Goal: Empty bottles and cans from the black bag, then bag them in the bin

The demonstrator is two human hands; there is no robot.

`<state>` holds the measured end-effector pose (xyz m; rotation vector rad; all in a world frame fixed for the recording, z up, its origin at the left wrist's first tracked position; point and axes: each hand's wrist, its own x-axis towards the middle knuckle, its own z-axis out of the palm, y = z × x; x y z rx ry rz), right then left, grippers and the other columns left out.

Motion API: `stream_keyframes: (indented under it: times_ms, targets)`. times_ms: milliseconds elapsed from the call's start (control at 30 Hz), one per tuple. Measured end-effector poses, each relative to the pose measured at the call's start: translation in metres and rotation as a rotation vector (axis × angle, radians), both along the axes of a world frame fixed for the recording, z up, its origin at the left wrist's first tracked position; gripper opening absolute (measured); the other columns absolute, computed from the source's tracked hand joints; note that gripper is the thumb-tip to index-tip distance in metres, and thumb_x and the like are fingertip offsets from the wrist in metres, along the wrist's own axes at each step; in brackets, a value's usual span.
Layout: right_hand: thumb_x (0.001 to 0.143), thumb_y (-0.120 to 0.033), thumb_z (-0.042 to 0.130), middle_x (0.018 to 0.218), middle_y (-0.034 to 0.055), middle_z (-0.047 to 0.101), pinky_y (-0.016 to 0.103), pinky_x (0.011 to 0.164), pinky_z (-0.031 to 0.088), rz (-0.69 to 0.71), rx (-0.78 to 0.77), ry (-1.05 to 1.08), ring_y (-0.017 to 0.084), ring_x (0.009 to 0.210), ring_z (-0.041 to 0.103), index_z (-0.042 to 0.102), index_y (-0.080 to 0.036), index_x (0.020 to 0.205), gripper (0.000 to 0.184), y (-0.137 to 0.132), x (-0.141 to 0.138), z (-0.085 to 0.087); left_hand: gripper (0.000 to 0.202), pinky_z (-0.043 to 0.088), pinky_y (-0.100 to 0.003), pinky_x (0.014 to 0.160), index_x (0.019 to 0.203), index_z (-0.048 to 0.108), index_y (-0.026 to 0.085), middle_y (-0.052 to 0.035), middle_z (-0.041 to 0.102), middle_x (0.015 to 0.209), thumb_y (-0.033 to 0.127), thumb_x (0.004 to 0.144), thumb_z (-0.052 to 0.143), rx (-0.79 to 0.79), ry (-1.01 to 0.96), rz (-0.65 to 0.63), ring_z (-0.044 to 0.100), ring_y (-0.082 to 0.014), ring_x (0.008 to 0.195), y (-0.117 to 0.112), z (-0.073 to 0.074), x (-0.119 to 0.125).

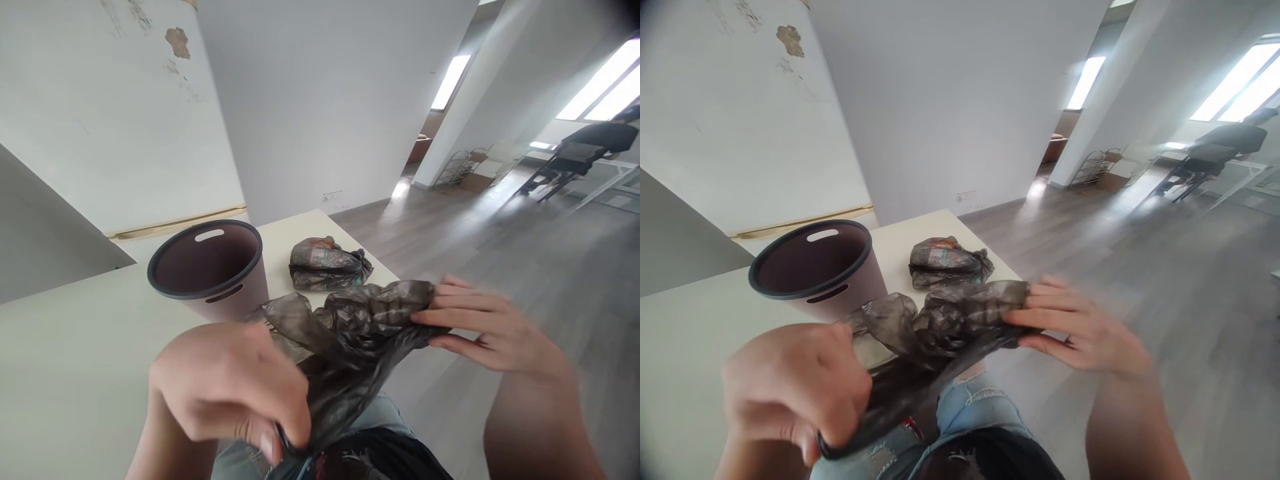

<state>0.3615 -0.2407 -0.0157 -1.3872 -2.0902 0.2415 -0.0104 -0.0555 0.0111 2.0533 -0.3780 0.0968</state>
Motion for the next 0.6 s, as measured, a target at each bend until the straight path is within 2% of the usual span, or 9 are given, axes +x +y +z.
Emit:
stream_keyframes:
  times_ms: [33,67,133,200,233,300,400,500,600]
  targets:
    - [0.088,-0.034,0.084,0.084,0.0011,0.078,0.042,0.080,0.052,-0.029,-0.013,-0.103,0.022,0.073,0.067,0.084,-0.037,0.109,0.020,-0.003,0.002,0.005,0.007,0.041,-0.034,0.050,0.102,0.072,0.031,-0.0070,0.074,0.080,0.028,0.103,0.065,0.065,0.076,-0.067,0.067,-0.0209,0.061,-0.002,0.003,-0.002]
    - [0.088,-0.036,0.086,0.086,0.0006,0.079,0.042,0.079,0.051,-0.058,-0.026,-0.203,0.022,0.073,0.067,0.083,-0.037,0.110,0.021,-0.006,0.004,0.009,0.009,0.037,-0.034,0.049,0.106,0.070,0.031,-0.0057,0.074,0.081,0.026,0.103,0.064,0.119,0.139,-0.063,0.065,-0.0196,0.059,-0.004,0.005,-0.002]
    - [0.092,-0.043,0.082,0.094,0.0010,0.081,0.041,0.076,0.049,-0.065,-0.011,-0.382,0.022,0.074,0.068,0.082,-0.036,0.109,0.018,-0.012,0.007,0.014,0.010,0.035,-0.032,0.051,0.108,0.066,0.029,-0.0021,0.070,0.076,0.027,0.108,0.056,0.196,0.217,0.115,0.059,-0.0176,0.057,-0.010,0.005,-0.002]
    - [0.102,-0.049,0.067,0.109,0.0021,0.082,0.042,0.074,0.050,-0.068,0.102,-0.529,0.024,0.082,0.072,0.080,-0.036,0.116,0.024,-0.018,0.007,0.016,0.017,0.036,-0.030,0.054,0.105,0.063,0.027,0.0001,0.064,0.072,0.034,0.111,0.049,0.226,0.259,0.297,0.055,-0.0172,0.059,-0.015,0.002,0.000]
    - [0.106,-0.049,0.058,0.117,0.0021,0.082,0.042,0.073,0.050,-0.116,0.172,-0.587,0.024,0.085,0.073,0.078,-0.036,0.124,0.029,-0.021,0.006,0.017,0.022,0.037,-0.029,0.055,0.104,0.063,0.026,0.0006,0.061,0.070,0.038,0.112,0.047,0.229,0.274,0.374,0.054,-0.0172,0.059,-0.016,0.000,0.001]
    - [0.110,-0.042,0.047,0.127,0.0020,0.079,0.040,0.065,0.049,-0.314,0.248,-0.675,0.023,0.080,0.073,0.070,-0.037,0.139,0.038,-0.026,0.000,0.017,0.028,0.038,-0.029,0.057,0.112,0.064,0.027,0.0015,0.058,0.069,0.043,0.113,0.041,0.249,0.319,0.535,0.054,-0.0175,0.059,-0.017,-0.004,0.005]
    - [0.109,-0.036,0.043,0.138,0.0047,0.074,0.038,0.050,0.036,-0.633,0.195,-0.762,0.018,0.054,0.059,0.058,-0.037,0.154,0.048,-0.031,-0.009,0.014,0.036,0.041,-0.030,0.060,0.139,0.059,0.032,0.0022,0.060,0.069,0.043,0.113,0.036,0.383,0.415,0.849,0.058,-0.0198,0.059,-0.016,-0.011,0.013]
    - [0.109,-0.043,0.041,0.139,0.0115,0.071,0.038,0.048,0.029,-0.710,0.127,-0.810,0.016,0.047,0.049,0.049,-0.032,0.161,0.054,-0.032,-0.013,0.010,0.048,0.049,-0.034,0.071,0.155,0.048,0.036,-0.0025,0.070,0.092,0.037,0.107,0.051,0.545,0.434,1.015,0.069,-0.0254,0.079,-0.016,-0.018,0.025]
    - [0.109,-0.050,0.043,0.129,0.0137,0.072,0.037,0.050,0.033,-0.724,0.102,-0.811,0.020,0.056,0.057,0.042,-0.030,0.165,0.060,-0.030,-0.013,0.002,0.070,0.055,-0.039,0.079,0.159,0.042,0.035,-0.0097,0.067,0.125,0.034,0.095,0.071,0.638,0.351,1.172,0.072,-0.0310,0.095,-0.019,-0.023,0.037]
